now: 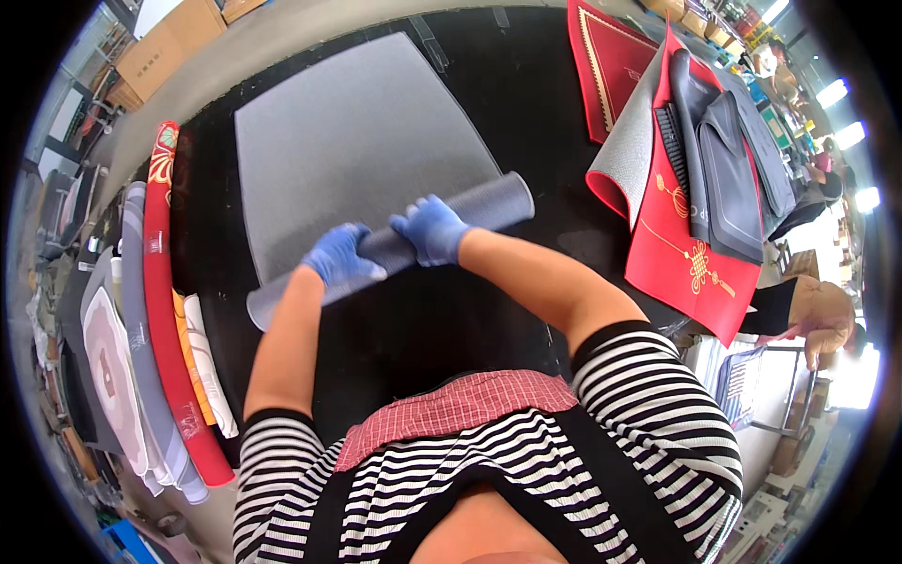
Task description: The person rolls up several floor mats of different shapes and colors on a large work table, securing each one with white adhesive tape by hand, and then places the rolled mats onto a stack with others.
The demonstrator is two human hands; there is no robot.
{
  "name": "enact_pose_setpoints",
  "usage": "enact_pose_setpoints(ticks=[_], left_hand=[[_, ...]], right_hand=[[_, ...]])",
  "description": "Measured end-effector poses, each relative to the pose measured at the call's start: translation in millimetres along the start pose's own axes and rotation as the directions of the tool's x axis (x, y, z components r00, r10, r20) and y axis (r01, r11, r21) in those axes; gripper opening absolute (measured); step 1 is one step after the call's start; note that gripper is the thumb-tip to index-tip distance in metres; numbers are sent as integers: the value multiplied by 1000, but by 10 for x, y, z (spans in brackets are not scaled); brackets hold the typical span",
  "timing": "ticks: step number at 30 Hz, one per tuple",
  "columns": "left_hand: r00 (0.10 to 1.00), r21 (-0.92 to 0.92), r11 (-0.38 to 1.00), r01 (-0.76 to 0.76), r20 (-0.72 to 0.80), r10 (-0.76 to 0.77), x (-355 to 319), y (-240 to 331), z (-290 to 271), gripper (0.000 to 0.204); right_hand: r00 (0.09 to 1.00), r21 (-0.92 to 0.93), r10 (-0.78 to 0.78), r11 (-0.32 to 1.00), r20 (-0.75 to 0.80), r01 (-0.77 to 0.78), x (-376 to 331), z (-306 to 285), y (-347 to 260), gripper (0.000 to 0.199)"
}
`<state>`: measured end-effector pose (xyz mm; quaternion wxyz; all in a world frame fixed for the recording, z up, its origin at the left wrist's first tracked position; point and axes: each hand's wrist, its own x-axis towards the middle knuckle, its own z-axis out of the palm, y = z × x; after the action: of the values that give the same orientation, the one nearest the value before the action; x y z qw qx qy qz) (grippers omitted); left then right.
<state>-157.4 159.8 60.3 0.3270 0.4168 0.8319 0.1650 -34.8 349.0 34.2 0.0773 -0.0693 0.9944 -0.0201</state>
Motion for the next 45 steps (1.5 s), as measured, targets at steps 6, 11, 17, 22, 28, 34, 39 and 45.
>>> enact_pose_setpoints(ticks=[6, 11, 17, 22, 28, 34, 39, 45], left_hand=[[864, 564, 825, -25, -403, 301, -1485, 184, 1748, 84], [874, 477, 873, 100, -462, 152, -1641, 312, 1946, 76], [989, 553, 833, -1, -125, 84, -923, 271, 1238, 39], [912, 432, 900, 58, -389, 128, -582, 121, 1039, 32], [744, 547, 830, 111, -599, 296, -570, 342, 1280, 45], [951, 281, 938, 201, -284, -118, 353, 52, 470, 39], [894, 463, 873, 157, -443, 73, 318, 148, 406, 46], [865, 405, 903, 144, -495, 84, 639, 135, 79, 48]], right_hand=[[888, 323, -68, 942, 455, -93, -1066, -40, -621, 66], [850, 497, -121, 849, 513, -179, -1289, 46, -829, 78], [988, 349, 125, 933, -87, -87, -1767, 233, -1173, 87], [999, 235, 22, 971, 33, -29, -1227, 147, -679, 90], [979, 369, -131, 927, 154, 66, -558, 8, -12, 87], [945, 176, 196, 972, -261, -154, -742, 238, -501, 85], [984, 207, 110, 969, 141, -138, -45, -331, 175, 72], [997, 313, 11, 950, -70, 11, 435, -140, 685, 101]])
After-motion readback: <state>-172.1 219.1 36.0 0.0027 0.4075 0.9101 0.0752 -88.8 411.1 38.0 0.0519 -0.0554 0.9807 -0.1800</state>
